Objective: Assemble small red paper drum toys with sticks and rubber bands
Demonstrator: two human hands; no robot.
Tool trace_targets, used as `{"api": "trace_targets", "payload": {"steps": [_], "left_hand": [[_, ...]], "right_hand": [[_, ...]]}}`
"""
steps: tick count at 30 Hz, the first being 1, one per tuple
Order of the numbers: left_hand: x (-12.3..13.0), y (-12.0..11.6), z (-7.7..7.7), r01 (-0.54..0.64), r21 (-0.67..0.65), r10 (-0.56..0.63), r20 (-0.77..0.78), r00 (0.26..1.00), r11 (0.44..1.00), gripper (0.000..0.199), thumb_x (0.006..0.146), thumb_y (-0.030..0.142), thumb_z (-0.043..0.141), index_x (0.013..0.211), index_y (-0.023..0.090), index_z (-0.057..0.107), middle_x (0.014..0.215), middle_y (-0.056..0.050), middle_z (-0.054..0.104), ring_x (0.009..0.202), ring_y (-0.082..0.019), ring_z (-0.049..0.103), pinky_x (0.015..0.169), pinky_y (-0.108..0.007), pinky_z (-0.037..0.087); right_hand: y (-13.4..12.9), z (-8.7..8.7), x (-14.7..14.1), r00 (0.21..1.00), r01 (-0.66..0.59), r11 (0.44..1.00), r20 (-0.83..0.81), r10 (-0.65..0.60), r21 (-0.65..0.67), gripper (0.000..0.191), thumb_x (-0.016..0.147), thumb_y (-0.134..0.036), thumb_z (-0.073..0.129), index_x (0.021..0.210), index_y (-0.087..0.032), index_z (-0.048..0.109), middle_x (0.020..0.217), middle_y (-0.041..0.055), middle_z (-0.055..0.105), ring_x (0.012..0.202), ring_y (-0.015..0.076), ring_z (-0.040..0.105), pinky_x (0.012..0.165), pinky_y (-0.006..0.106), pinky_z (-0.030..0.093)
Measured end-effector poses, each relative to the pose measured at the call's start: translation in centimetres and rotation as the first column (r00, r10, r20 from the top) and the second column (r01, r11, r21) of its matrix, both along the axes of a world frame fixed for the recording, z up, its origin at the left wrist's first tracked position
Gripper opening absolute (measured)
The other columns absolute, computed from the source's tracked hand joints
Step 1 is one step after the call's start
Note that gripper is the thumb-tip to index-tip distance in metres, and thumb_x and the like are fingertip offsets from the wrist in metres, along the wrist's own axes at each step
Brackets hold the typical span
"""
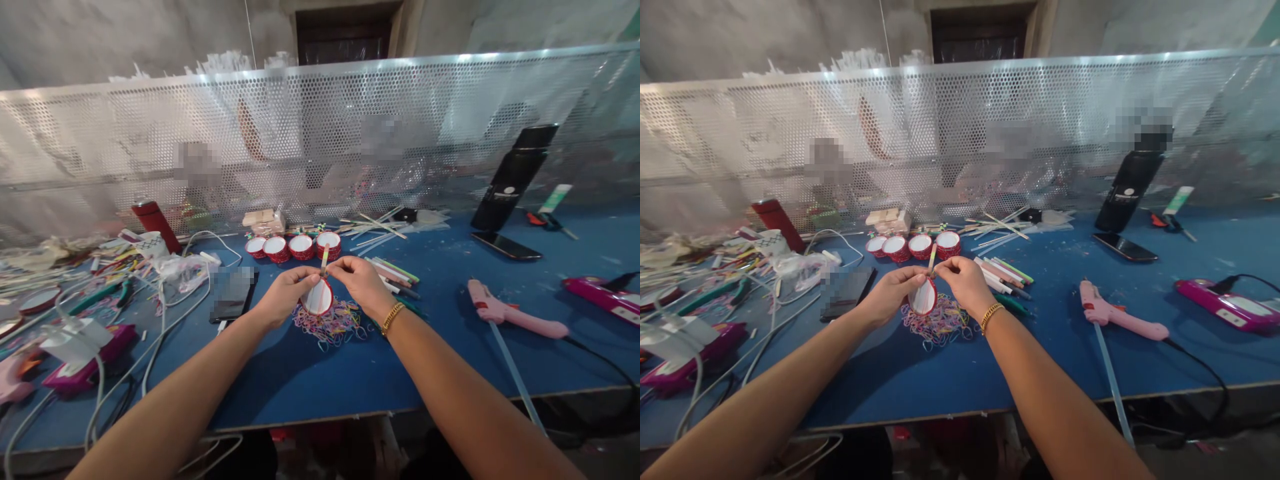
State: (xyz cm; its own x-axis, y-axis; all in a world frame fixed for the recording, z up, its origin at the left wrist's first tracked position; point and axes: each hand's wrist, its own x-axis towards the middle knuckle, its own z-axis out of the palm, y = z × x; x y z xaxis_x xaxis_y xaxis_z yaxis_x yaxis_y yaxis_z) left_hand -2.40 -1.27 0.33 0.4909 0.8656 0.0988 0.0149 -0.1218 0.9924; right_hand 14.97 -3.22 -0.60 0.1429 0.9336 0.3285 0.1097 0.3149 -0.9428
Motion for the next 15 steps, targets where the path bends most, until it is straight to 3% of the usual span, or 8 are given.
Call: {"api": "trace_targets", "payload": {"steps": [4, 7, 10, 13, 15], "left_hand": [[-0.1, -0.1, 0.5, 0.024, -0.048, -0.021, 0.055, 0.998, 0.999, 0.039, 0.074, 0.043, 0.075, 0.101, 0.014, 0.072, 0.074, -0.002, 0.062, 0.058, -0.008, 0.047, 0.054, -0.022, 0.034], [-0.2, -0.4, 0.8, 0.078, -0.086, -0.067, 0.122, 0.990, 0.993, 0.035, 0.072, 0.039, 0.078, 0.098, 0.015, 0.074, 0.076, -0.003, 0.064, 0.059, -0.008, 0.049, 0.055, -0.022, 0.036], [-0.3, -0.8, 1.2, 0.164, -0.133, -0.146, 0.136, 0.980, 0.977, 0.031, 0.072, 0.037, 0.079, 0.093, 0.015, 0.074, 0.080, -0.004, 0.066, 0.061, -0.009, 0.051, 0.056, -0.022, 0.038], [-0.2, -1.3, 1.3, 0.248, -0.148, -0.228, 0.137, 0.964, 0.957, 0.027, 0.072, 0.035, 0.080, 0.089, 0.014, 0.074, 0.085, -0.005, 0.066, 0.065, -0.009, 0.053, 0.059, -0.021, 0.039], [-0.2, -1.4, 1.3, 0.275, -0.155, -0.252, 0.151, 0.956, 0.949, 0.026, 0.072, 0.034, 0.079, 0.089, 0.014, 0.073, 0.085, -0.004, 0.065, 0.065, -0.008, 0.053, 0.059, -0.020, 0.039]], "right_hand": [[-0.1, 0.0, 0.2, 0.999, -0.010, 1.000, 0.043, 0.009, 0.014, 0.020, 0.076, -0.039, 0.062, 0.075, -0.019, 0.065, 0.078, 0.0020, 0.070, 0.075, 0.0166, 0.061, 0.076, 0.031, 0.046], [-0.1, 0.0, 0.3, 0.985, -0.002, 1.000, 0.174, -0.001, 0.016, 0.018, 0.078, -0.037, 0.058, 0.074, -0.020, 0.063, 0.074, 0.0005, 0.067, 0.071, 0.0158, 0.057, 0.071, 0.030, 0.044], [0.2, -0.2, 0.4, 0.963, 0.107, 0.994, 0.246, -0.109, 0.023, 0.016, 0.078, -0.032, 0.058, 0.067, -0.020, 0.059, 0.066, -0.0009, 0.062, 0.066, 0.0153, 0.053, 0.067, 0.029, 0.041], [0.5, 0.0, 0.6, 0.988, 0.155, 0.980, -0.004, -0.157, -0.122, 0.020, 0.081, -0.030, 0.056, 0.063, -0.020, 0.053, 0.061, -0.0011, 0.060, 0.060, 0.0137, 0.053, 0.063, 0.028, 0.042], [0.4, 0.4, 0.9, 0.958, 0.024, 0.972, -0.273, -0.089, -0.233, 0.021, 0.083, -0.030, 0.056, 0.064, -0.020, 0.052, 0.061, -0.0006, 0.061, 0.057, 0.0127, 0.055, 0.061, 0.027, 0.043]]}}
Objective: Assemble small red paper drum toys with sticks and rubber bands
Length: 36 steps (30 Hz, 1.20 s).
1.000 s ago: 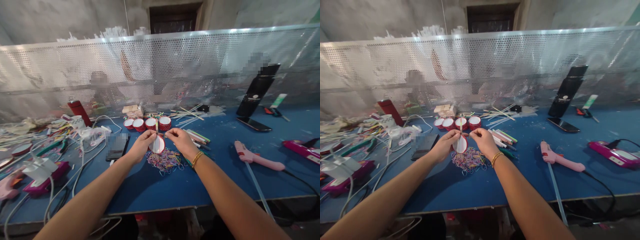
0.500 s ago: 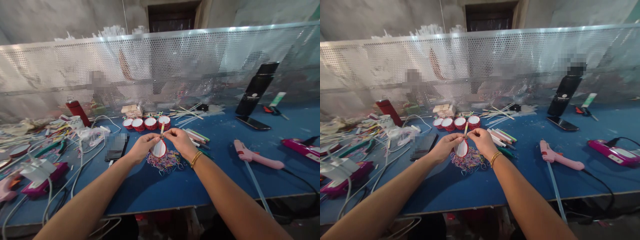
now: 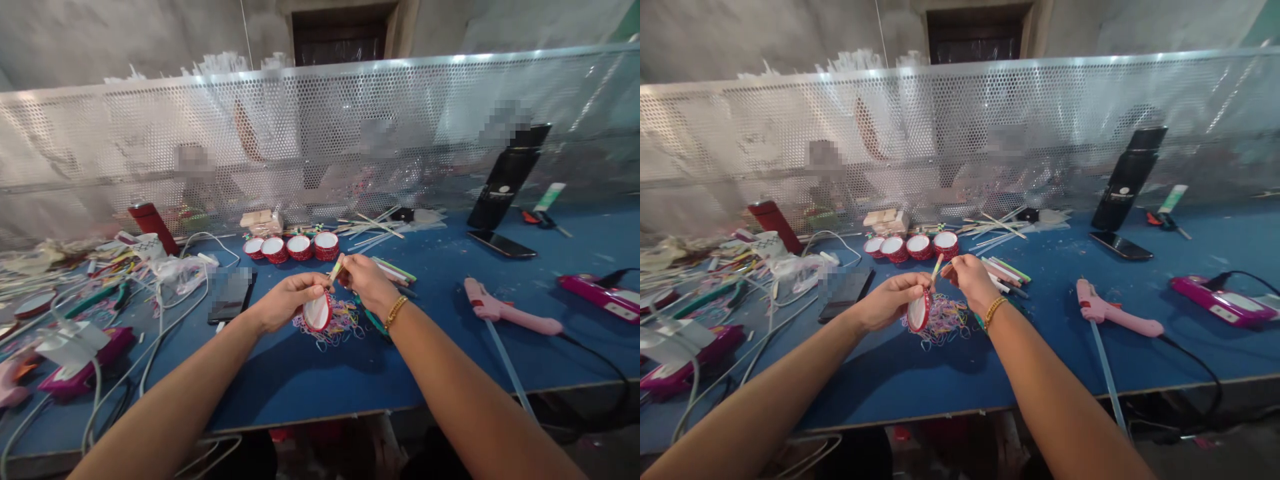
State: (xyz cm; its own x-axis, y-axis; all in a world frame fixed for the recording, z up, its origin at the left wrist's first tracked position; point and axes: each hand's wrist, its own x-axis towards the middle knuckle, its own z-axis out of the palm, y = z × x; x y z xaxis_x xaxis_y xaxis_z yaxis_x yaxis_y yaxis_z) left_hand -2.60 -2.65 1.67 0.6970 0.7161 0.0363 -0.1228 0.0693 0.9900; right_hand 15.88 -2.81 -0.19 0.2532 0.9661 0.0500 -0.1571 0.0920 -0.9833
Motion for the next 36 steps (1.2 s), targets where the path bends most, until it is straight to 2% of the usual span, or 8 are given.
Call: {"api": "trace_targets", "payload": {"steps": [4, 8, 14, 17, 28, 31, 34, 36], "left_hand": [[-0.1, 0.3, 0.1, -0.022, -0.067, 0.027, 0.069, 0.997, 0.997, 0.027, 0.075, 0.036, 0.077, 0.091, 0.015, 0.070, 0.076, -0.002, 0.061, 0.060, -0.007, 0.051, 0.055, -0.019, 0.038], [-0.3, 0.4, 0.5, -0.042, -0.109, 0.058, 0.151, 0.987, 0.993, 0.027, 0.074, 0.036, 0.077, 0.090, 0.016, 0.069, 0.072, -0.001, 0.058, 0.060, -0.008, 0.051, 0.055, -0.020, 0.040], [-0.5, 0.4, 0.9, -0.047, -0.148, 0.074, 0.186, 0.980, 0.988, 0.028, 0.073, 0.033, 0.078, 0.090, 0.013, 0.069, 0.073, -0.002, 0.057, 0.059, -0.007, 0.050, 0.054, -0.020, 0.041], [-0.6, 0.2, 1.2, 0.004, -0.167, 0.039, 0.250, 0.968, 0.986, 0.027, 0.071, 0.032, 0.079, 0.088, 0.013, 0.069, 0.073, -0.002, 0.057, 0.059, -0.007, 0.049, 0.057, -0.021, 0.044], [0.3, -0.9, 0.7, 0.099, -0.191, -0.058, 0.210, 0.976, 0.977, 0.026, 0.074, 0.032, 0.078, 0.088, 0.013, 0.069, 0.080, -0.006, 0.066, 0.069, -0.013, 0.061, 0.064, -0.024, 0.047], [0.2, -0.9, 0.9, 0.094, -0.203, -0.050, 0.213, 0.976, 0.975, 0.021, 0.077, 0.030, 0.075, 0.089, 0.015, 0.068, 0.081, -0.005, 0.065, 0.068, -0.013, 0.062, 0.064, -0.025, 0.048], [0.1, -0.3, 1.0, -0.038, -0.197, 0.080, 0.213, 0.974, 0.980, 0.021, 0.078, 0.030, 0.074, 0.091, 0.016, 0.066, 0.079, -0.002, 0.063, 0.064, -0.011, 0.059, 0.059, -0.024, 0.048], [0.1, 0.3, 0.9, -0.191, -0.174, 0.224, 0.199, 0.954, 0.966, 0.022, 0.076, 0.031, 0.075, 0.090, 0.017, 0.064, 0.076, 0.000, 0.061, 0.061, -0.010, 0.057, 0.056, -0.023, 0.048]], "right_hand": [[-1.1, 1.7, 0.6, 0.848, -0.274, 0.959, -0.454, 0.275, 0.070, 0.019, 0.080, -0.022, 0.064, 0.067, -0.020, 0.051, 0.060, -0.0037, 0.055, 0.061, 0.0109, 0.058, 0.073, 0.028, 0.050], [-2.3, 3.0, 0.5, 0.639, -0.430, 0.866, -0.591, 0.493, 0.257, 0.014, 0.083, -0.019, 0.061, 0.073, -0.022, 0.052, 0.062, -0.0052, 0.051, 0.061, 0.0102, 0.054, 0.083, 0.031, 0.052], [-2.5, 2.5, 0.5, 0.686, -0.498, 0.823, -0.456, 0.567, 0.273, 0.022, 0.074, -0.006, 0.065, 0.087, -0.021, 0.058, 0.081, -0.0049, 0.064, 0.047, 0.0031, 0.037, 0.058, 0.021, 0.047], [-2.7, 2.3, 0.7, 0.681, -0.603, 0.756, -0.330, 0.653, 0.252, 0.022, 0.075, -0.012, 0.070, 0.089, -0.023, 0.056, 0.086, -0.0039, 0.068, 0.043, 0.0014, 0.032, 0.049, 0.020, 0.042], [-2.3, 1.1, 1.3, 0.605, -0.781, 0.596, -0.008, 0.796, 0.184, 0.033, 0.076, -0.047, 0.075, 0.065, -0.018, 0.064, 0.054, -0.0042, 0.065, 0.034, 0.0009, 0.032, 0.042, 0.018, 0.038], [-2.3, 1.3, 1.8, 0.627, -0.753, 0.616, -0.032, 0.779, 0.232, 0.034, 0.076, -0.055, 0.072, 0.078, -0.021, 0.072, 0.056, -0.0056, 0.063, 0.035, 0.0005, 0.027, 0.042, 0.019, 0.037], [-2.2, 1.9, 2.0, 0.755, -0.606, 0.736, -0.072, 0.652, 0.302, 0.042, 0.074, -0.055, 0.073, 0.107, -0.029, 0.070, 0.088, -0.0027, 0.071, 0.040, 0.0004, 0.028, 0.047, 0.022, 0.043], [-2.0, 2.0, 1.8, 0.855, -0.495, 0.815, 0.000, 0.519, 0.300, 0.056, 0.071, -0.047, 0.078, 0.122, -0.031, 0.062, 0.115, 0.0027, 0.067, 0.050, 0.0025, 0.043, 0.057, 0.025, 0.049]]}}
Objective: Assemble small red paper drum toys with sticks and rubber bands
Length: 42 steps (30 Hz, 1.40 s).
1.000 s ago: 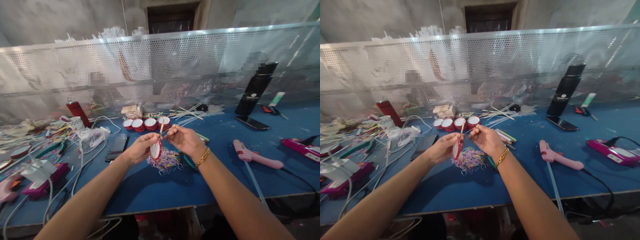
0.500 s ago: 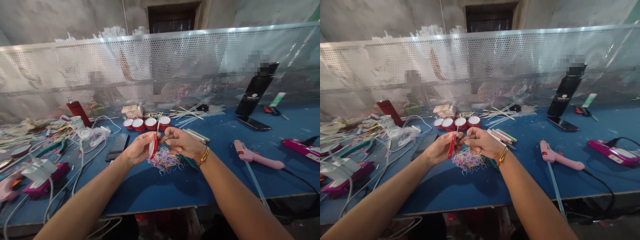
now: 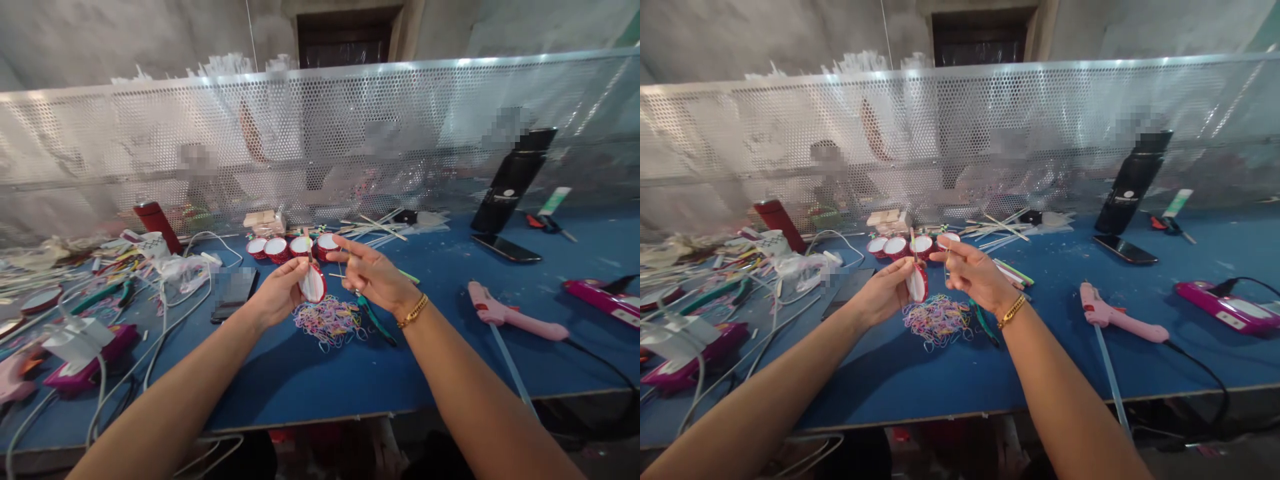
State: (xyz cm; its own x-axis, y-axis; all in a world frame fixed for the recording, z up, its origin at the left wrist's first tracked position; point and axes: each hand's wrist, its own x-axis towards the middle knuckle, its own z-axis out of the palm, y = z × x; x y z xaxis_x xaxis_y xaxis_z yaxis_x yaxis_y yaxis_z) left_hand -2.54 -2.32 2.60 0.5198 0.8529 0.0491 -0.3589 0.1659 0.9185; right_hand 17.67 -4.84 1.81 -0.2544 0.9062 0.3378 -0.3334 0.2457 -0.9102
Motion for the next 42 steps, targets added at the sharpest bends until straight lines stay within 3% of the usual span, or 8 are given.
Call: {"api": "trace_targets", "payload": {"steps": [3, 6, 11, 14, 20, 30, 37, 42], "left_hand": [[0.1, 0.7, -0.4, -0.173, 0.029, 0.175, -0.070, 0.982, 0.984, 0.026, 0.074, 0.033, 0.076, 0.087, 0.017, 0.061, 0.073, 0.001, 0.060, 0.059, -0.010, 0.055, 0.053, -0.022, 0.046], [0.3, 0.9, -0.9, -0.252, 0.101, 0.266, -0.164, 0.950, 0.962, 0.029, 0.073, 0.037, 0.075, 0.087, 0.018, 0.059, 0.070, 0.002, 0.058, 0.056, -0.010, 0.052, 0.049, -0.021, 0.042], [0.6, 0.7, -1.3, -0.305, 0.258, 0.369, -0.253, 0.895, 0.917, 0.026, 0.075, 0.036, 0.072, 0.087, 0.018, 0.059, 0.068, 0.003, 0.056, 0.057, -0.009, 0.048, 0.051, -0.020, 0.039], [0.8, 0.6, -1.4, -0.297, 0.305, 0.382, -0.273, 0.883, 0.905, 0.020, 0.077, 0.031, 0.070, 0.087, 0.017, 0.060, 0.069, 0.003, 0.057, 0.060, -0.009, 0.048, 0.055, -0.020, 0.039], [1.1, 0.2, -1.4, -0.271, 0.328, 0.375, -0.311, 0.873, 0.905, 0.013, 0.081, 0.026, 0.063, 0.089, 0.016, 0.061, 0.072, 0.002, 0.059, 0.063, -0.011, 0.049, 0.060, -0.023, 0.039], [1.1, 0.1, -1.3, -0.248, 0.405, 0.398, -0.343, 0.851, 0.880, 0.009, 0.081, 0.020, 0.063, 0.088, 0.016, 0.063, 0.078, 0.000, 0.060, 0.071, -0.012, 0.050, 0.067, -0.024, 0.039], [1.2, -0.6, -0.9, -0.150, 0.279, 0.247, -0.355, 0.902, 0.949, 0.040, 0.065, 0.016, 0.077, 0.098, 0.016, 0.054, 0.083, -0.001, 0.063, 0.071, -0.013, 0.058, 0.065, -0.026, 0.046], [1.1, -0.2, -1.3, -0.199, 0.277, 0.280, -0.296, 0.913, 0.940, 0.036, 0.065, 0.014, 0.075, 0.093, 0.017, 0.054, 0.077, 0.001, 0.062, 0.065, -0.011, 0.057, 0.059, -0.022, 0.044]], "right_hand": [[0.2, -0.5, -0.8, 0.950, 0.162, 0.981, 0.252, -0.183, 0.103, 0.086, 0.059, -0.038, 0.087, 0.136, -0.028, 0.049, 0.135, 0.0099, 0.054, 0.069, 0.0103, 0.059, 0.067, 0.031, 0.053], [0.1, -1.3, -1.7, 0.803, 0.231, 0.935, 0.491, -0.339, 0.268, 0.101, 0.055, -0.042, 0.088, 0.142, -0.027, 0.038, 0.138, 0.0133, 0.050, 0.076, 0.0154, 0.061, 0.071, 0.036, 0.053], [-0.3, -1.7, -2.8, 0.442, 0.259, 0.751, 0.617, -0.651, 0.607, 0.086, 0.051, -0.047, 0.088, 0.121, -0.020, 0.047, 0.116, 0.0108, 0.060, 0.095, 0.0259, 0.061, 0.091, 0.046, 0.040], [-0.5, -1.7, -3.5, 0.326, 0.226, 0.671, 0.594, -0.736, 0.707, 0.074, 0.055, -0.048, 0.084, 0.113, -0.021, 0.047, 0.107, 0.0097, 0.062, 0.101, 0.0302, 0.058, 0.091, 0.045, 0.033], [-0.4, -1.8, -4.1, 0.261, 0.212, 0.643, 0.591, -0.763, 0.736, 0.064, 0.057, -0.048, 0.080, 0.104, -0.021, 0.046, 0.106, 0.0098, 0.059, 0.100, 0.0300, 0.056, 0.087, 0.039, 0.029], [-0.2, -2.3, -3.9, 0.154, 0.192, 0.628, 0.608, -0.779, 0.754, 0.059, 0.058, -0.055, 0.076, 0.096, -0.020, 0.046, 0.099, 0.0081, 0.060, 0.091, 0.0273, 0.057, 0.086, 0.039, 0.028], [0.0, -2.4, -3.8, 0.132, 0.192, 0.608, 0.593, -0.794, 0.771, 0.053, 0.059, -0.052, 0.074, 0.092, -0.021, 0.047, 0.092, 0.0062, 0.061, 0.085, 0.0262, 0.058, 0.081, 0.037, 0.028], [0.0, -2.0, -3.8, 0.186, 0.231, 0.657, 0.630, -0.754, 0.717, 0.050, 0.060, -0.049, 0.075, 0.091, -0.021, 0.048, 0.089, 0.0051, 0.063, 0.084, 0.0254, 0.060, 0.081, 0.038, 0.030]]}}
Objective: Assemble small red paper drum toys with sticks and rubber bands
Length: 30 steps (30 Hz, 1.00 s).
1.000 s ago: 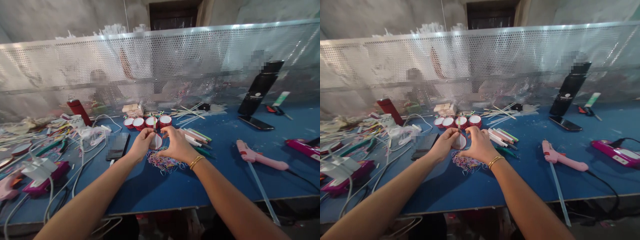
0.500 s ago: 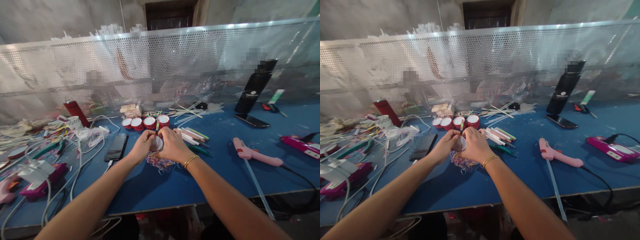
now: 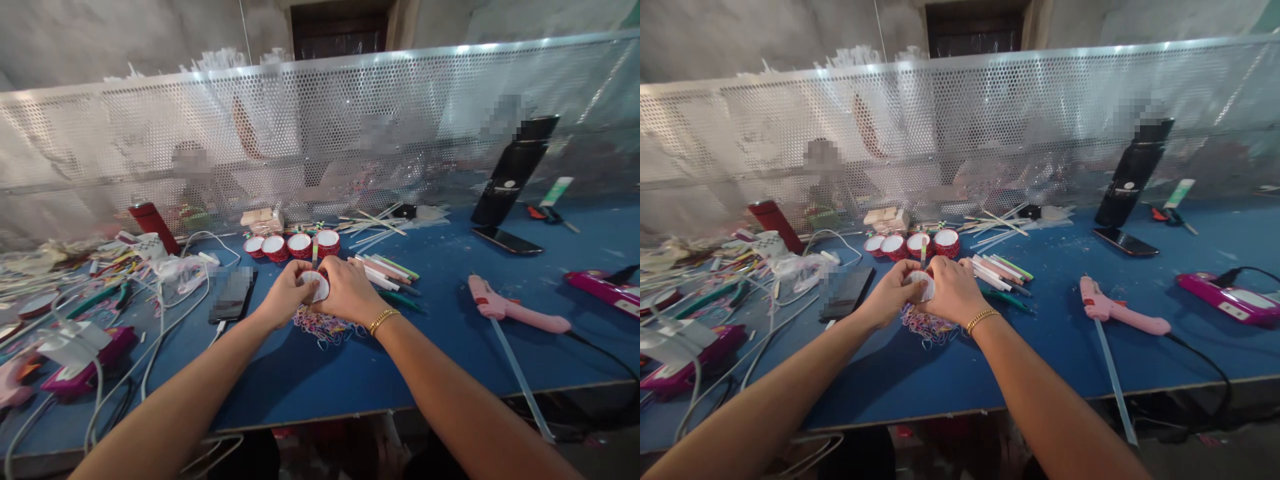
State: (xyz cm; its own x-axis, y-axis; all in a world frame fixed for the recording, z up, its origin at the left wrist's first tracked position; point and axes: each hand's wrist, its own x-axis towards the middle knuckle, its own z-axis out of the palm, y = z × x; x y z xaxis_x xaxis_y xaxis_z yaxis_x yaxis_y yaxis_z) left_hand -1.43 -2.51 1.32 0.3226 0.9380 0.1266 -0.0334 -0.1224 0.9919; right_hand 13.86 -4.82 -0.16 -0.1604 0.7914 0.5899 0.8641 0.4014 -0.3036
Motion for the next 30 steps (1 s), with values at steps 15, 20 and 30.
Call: {"api": "trace_targets", "payload": {"steps": [15, 20, 30], "left_hand": [[-0.4, 0.2, 1.9, -0.070, -0.153, 0.118, 0.332, 0.936, 0.986, 0.033, 0.065, 0.014, 0.076, 0.089, 0.018, 0.053, 0.075, 0.003, 0.062, 0.061, -0.010, 0.059, 0.057, -0.023, 0.048], [-0.4, 0.4, 1.6, -0.068, -0.189, 0.134, 0.361, 0.923, 0.980, 0.035, 0.064, 0.015, 0.078, 0.090, 0.017, 0.054, 0.077, 0.002, 0.063, 0.062, -0.010, 0.059, 0.058, -0.024, 0.048], [-0.2, -0.4, 1.2, 0.104, -0.117, -0.061, 0.323, 0.944, 0.988, 0.035, 0.068, 0.021, 0.079, 0.091, 0.017, 0.053, 0.081, 0.000, 0.062, 0.068, -0.011, 0.058, 0.063, -0.024, 0.047]], "right_hand": [[0.4, 0.2, 0.1, 0.876, -0.294, 0.949, -0.427, 0.222, -0.111, 0.027, 0.070, -0.033, 0.079, 0.081, -0.021, 0.058, 0.084, 0.0023, 0.067, 0.080, 0.0187, 0.060, 0.074, 0.033, 0.044], [0.9, -0.7, -0.5, 0.728, -0.452, 0.884, -0.622, 0.289, -0.119, 0.013, 0.075, -0.028, 0.072, 0.082, -0.020, 0.064, 0.085, 0.0037, 0.068, 0.082, 0.0192, 0.060, 0.081, 0.037, 0.047], [1.4, -0.8, -0.6, -0.070, -0.653, 0.753, -0.984, -0.165, -0.080, 0.026, 0.055, -0.014, 0.073, 0.077, -0.018, 0.061, 0.075, -0.0007, 0.064, 0.071, 0.0154, 0.062, 0.070, 0.035, 0.055]]}}
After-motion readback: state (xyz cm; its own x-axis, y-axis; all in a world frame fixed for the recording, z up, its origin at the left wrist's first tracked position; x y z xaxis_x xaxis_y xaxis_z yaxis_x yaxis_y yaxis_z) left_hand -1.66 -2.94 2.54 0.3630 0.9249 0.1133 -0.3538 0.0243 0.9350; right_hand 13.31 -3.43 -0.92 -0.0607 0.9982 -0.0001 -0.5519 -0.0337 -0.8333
